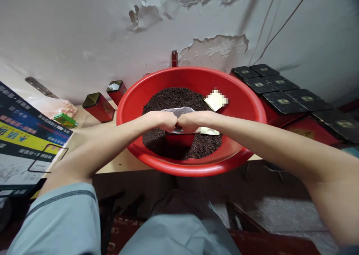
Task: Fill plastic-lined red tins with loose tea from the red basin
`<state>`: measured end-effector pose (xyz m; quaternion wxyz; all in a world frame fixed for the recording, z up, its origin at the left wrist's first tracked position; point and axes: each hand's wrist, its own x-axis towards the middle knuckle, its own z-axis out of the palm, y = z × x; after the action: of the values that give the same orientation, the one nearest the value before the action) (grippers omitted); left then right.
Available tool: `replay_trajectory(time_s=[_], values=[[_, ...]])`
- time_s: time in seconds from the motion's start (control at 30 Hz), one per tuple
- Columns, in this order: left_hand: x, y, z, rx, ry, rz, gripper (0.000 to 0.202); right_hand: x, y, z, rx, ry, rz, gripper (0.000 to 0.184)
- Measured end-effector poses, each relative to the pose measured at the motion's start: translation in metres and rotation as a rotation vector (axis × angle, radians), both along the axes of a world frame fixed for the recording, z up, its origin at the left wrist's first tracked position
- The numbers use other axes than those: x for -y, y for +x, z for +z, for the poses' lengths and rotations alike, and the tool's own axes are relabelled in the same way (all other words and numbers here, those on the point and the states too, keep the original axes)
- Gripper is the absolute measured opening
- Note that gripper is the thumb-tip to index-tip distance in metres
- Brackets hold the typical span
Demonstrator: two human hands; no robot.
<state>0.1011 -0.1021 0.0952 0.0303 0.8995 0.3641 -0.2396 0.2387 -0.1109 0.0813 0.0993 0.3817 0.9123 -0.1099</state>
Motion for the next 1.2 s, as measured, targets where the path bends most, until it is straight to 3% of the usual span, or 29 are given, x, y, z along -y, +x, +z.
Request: replay_trajectory(time_s=[0.07,0.23,0.4,0.47,0.53,0.63,0.7,0.8,0.93,1.1,1.2], values=[[0.004,0.003,0.012,-0.117,0.056,0.024,0.035,-0.001,-0.002,0.007,0.079,0.035,-0.005,0.022],[0.021,-0.009,0.037,-0.030,0.165,0.021,0.034,0.010,0.006,0.027,0.175,0.160,0.009,0.026],[0.054,-0.026,0.038,0.167,0.481,0.020,0.025,0.034,0.034,0.036,0.110,0.490,0.129,0.017],[0.059,-0.031,0.029,0.336,0.547,0.175,0.024,0.037,0.046,0.032,0.063,0.567,0.119,0.017],[0.055,-0.034,0.019,0.467,0.403,0.405,0.030,0.034,0.055,0.025,0.030,0.589,0.012,0.017],[0.043,-0.038,0.009,0.614,0.079,0.597,0.027,0.022,0.066,0.014,-0.061,0.497,-0.228,0.023],[0.039,-0.040,0.006,0.687,0.067,0.614,0.035,0.012,0.073,0.012,-0.121,0.374,-0.288,0.032],[0.043,-0.043,0.004,0.677,0.139,0.538,0.054,0.002,0.080,0.014,-0.206,0.142,-0.272,0.056],[0.051,-0.045,-0.010,0.627,0.085,0.468,0.074,-0.002,0.081,0.011,-0.348,-0.157,-0.332,0.081],[0.045,-0.043,-0.031,0.735,-0.135,0.545,0.098,-0.010,0.082,-0.007,-0.412,-0.246,-0.305,0.087],[0.037,-0.045,-0.038,0.817,-0.254,0.512,0.096,-0.021,0.089,-0.019,-0.435,-0.296,-0.303,0.094]])
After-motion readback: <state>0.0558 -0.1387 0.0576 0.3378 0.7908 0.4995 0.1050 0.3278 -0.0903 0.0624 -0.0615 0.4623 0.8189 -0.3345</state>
